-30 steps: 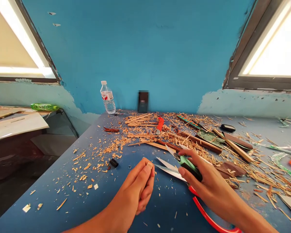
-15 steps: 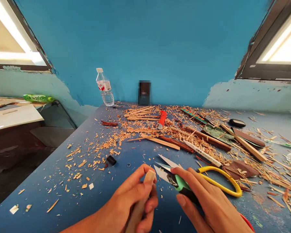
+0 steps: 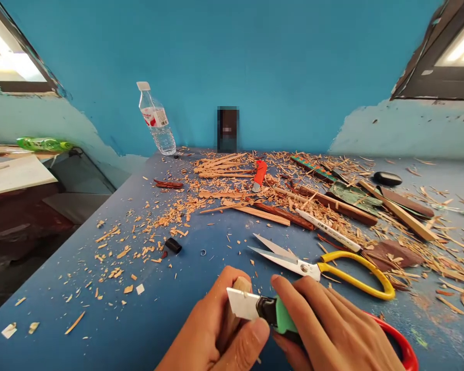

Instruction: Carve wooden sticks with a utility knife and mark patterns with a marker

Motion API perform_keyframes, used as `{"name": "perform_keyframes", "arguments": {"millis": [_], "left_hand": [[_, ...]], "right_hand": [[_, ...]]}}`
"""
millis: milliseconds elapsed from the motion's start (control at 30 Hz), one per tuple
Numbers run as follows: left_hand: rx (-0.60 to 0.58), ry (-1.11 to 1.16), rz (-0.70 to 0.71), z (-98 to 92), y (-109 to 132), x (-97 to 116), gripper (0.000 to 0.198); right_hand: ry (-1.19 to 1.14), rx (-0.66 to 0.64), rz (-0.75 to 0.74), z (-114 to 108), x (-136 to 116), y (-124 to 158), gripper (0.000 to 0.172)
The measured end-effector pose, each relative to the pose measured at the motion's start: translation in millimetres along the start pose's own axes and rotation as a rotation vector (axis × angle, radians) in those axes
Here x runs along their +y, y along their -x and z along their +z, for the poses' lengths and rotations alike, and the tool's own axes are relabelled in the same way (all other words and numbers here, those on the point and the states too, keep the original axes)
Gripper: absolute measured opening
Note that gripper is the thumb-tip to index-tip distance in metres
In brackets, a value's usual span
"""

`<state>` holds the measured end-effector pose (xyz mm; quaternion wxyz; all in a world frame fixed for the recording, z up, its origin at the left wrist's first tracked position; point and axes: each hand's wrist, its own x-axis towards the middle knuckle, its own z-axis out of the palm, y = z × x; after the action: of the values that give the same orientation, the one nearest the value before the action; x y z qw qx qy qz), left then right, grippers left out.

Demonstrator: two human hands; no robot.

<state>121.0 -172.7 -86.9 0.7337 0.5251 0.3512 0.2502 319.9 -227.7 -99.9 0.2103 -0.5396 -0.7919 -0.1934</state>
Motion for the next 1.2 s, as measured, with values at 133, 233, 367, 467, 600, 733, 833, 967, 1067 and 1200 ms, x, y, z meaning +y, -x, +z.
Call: {"name": "perform_keyframes", "arguments": {"millis": [133, 233, 367, 467, 600, 733, 833, 967, 1067, 1200], "left_hand": [[0.143, -0.124, 0.068, 6.5, -2.2, 3.2, 0.042], [0.276, -0.134, 0.131, 13.1, -6.0, 5.1, 0.042], [0.139, -0.061, 0.062, 7.2, -11.2, 13.0, 0.050], [-0.065, -0.001, 0.028, -0.1, -14.0, 18.1, 0.053], [-0.164, 0.009, 0.134, -0.3, -17.6, 16.8, 0.048], [-0.161, 0.090, 0.148, 3.8, -20.0, 11.4, 0.048], [-0.127, 0.108, 0.106, 5.5, -21.0, 10.2, 0.047], [-0.064, 0.088, 0.108, 7.3, -20.9, 12.2, 0.049], [-0.020, 0.078, 0.108, 9.2, -17.4, 10.7, 0.052], [0.063, 0.104, 0.015, 12.6, -10.5, 3.9, 0.037]], "right_hand": [[0.118, 0.060, -0.001, 4.1, -3.1, -6.8, 0.032], [0.122, 0.079, 0.103, 3.2, 6.1, -16.4, 0.032], [0.049, 0.097, 0.224, -8.2, 27.2, -26.4, 0.036], [-0.105, 0.079, 0.193, -14.2, 28.2, -25.4, 0.034], [-0.131, 0.062, 0.049, -11.4, 11.8, -17.1, 0.035], [-0.110, 0.073, -0.010, -5.4, 2.3, -13.2, 0.038], [-0.106, 0.076, -0.014, -4.5, 1.8, -14.1, 0.036], [-0.054, 0.076, -0.009, -7.0, 0.7, -14.6, 0.035], [0.006, 0.077, -0.001, -7.5, -1.7, -13.5, 0.034], [0.069, 0.082, 0.013, -4.3, -4.5, -11.7, 0.031]]}}
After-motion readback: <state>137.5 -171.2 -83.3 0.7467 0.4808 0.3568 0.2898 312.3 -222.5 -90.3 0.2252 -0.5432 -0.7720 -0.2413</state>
